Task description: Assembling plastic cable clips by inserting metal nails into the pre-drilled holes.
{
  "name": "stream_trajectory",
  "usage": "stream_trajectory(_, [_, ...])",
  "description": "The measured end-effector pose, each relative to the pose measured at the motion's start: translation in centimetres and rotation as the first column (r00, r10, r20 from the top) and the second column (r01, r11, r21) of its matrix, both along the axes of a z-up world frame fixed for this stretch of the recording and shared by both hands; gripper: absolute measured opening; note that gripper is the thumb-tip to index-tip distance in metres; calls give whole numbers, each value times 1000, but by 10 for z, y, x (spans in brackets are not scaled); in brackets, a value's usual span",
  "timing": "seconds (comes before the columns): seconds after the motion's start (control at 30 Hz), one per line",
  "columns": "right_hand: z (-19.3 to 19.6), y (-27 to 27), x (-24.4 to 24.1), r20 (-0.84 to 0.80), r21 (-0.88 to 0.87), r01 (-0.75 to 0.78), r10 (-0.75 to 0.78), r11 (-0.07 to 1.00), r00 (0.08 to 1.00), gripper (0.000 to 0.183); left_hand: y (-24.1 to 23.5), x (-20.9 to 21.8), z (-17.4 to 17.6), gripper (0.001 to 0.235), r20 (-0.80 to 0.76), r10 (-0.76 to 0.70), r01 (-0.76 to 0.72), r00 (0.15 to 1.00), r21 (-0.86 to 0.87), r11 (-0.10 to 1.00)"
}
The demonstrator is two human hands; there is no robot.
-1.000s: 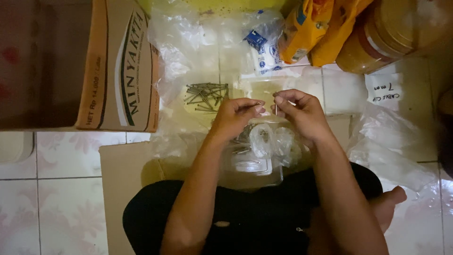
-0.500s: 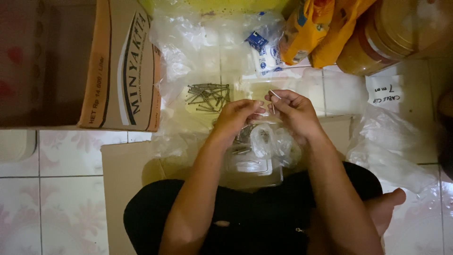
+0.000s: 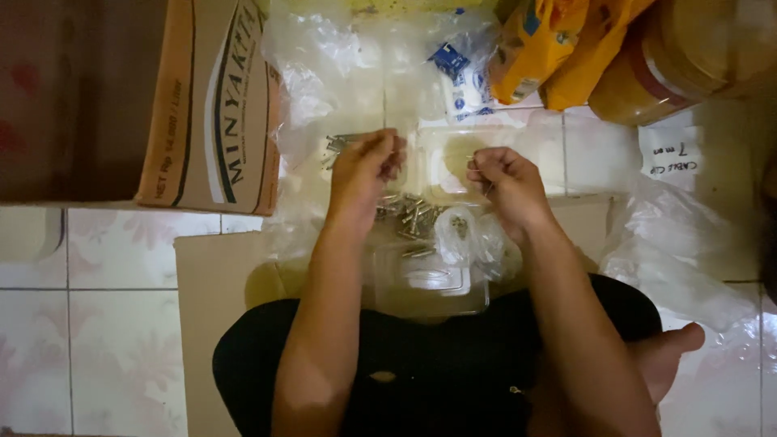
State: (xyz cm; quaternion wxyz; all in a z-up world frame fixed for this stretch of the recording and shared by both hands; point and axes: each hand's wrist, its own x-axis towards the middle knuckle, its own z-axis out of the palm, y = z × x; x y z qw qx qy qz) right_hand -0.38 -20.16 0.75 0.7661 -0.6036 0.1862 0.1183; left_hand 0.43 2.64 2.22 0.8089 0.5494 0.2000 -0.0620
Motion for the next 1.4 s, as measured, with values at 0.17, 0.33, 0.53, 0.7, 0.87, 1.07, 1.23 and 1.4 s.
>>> stream_trajectory(0.17, [-29, -4, 8, -19, -22, -52, 51, 998, 999, 17, 9, -4, 8, 25, 45, 8, -9, 999, 34, 999])
stream_trajectory(0.33, [-6, 1, 3, 9, -67, -59, 60, 996, 998, 19, 20, -8, 12, 18, 135, -163, 104, 977, 367, 925])
stream_trajectory(0.53, [-6, 1, 4, 7, -62, -117, 118, 991, 993, 22, 35, -16, 34, 19, -167, -461, 423, 872, 731, 536])
stream_trajectory(0.7, [-6, 0, 4, -13, -97, -98, 98, 990, 995, 18, 33, -17, 26, 18, -116, -468, 384, 876, 754, 532])
stream_trajectory(0.87, [16, 10, -2, 41, -174, -154, 164, 973, 986, 17, 18, -22, 46, 19, -73, -476, 421, 876, 595, 684])
stream_trajectory(1.07, [21, 14, -5, 151, -174, -232, 259, 957, 954, 15, 7, -22, 43, 21, -8, -472, 431, 882, 419, 799])
stream_trajectory(1.23, [20, 14, -5, 187, -229, -223, 267, 948, 945, 4, -1, -19, 33, 19, 12, -405, 385, 914, 286, 877])
stream_trajectory(1.4, [11, 10, -2, 245, -359, -194, 293, 913, 924, 11, -9, -9, -13, 20, 86, -385, 363, 919, 199, 911])
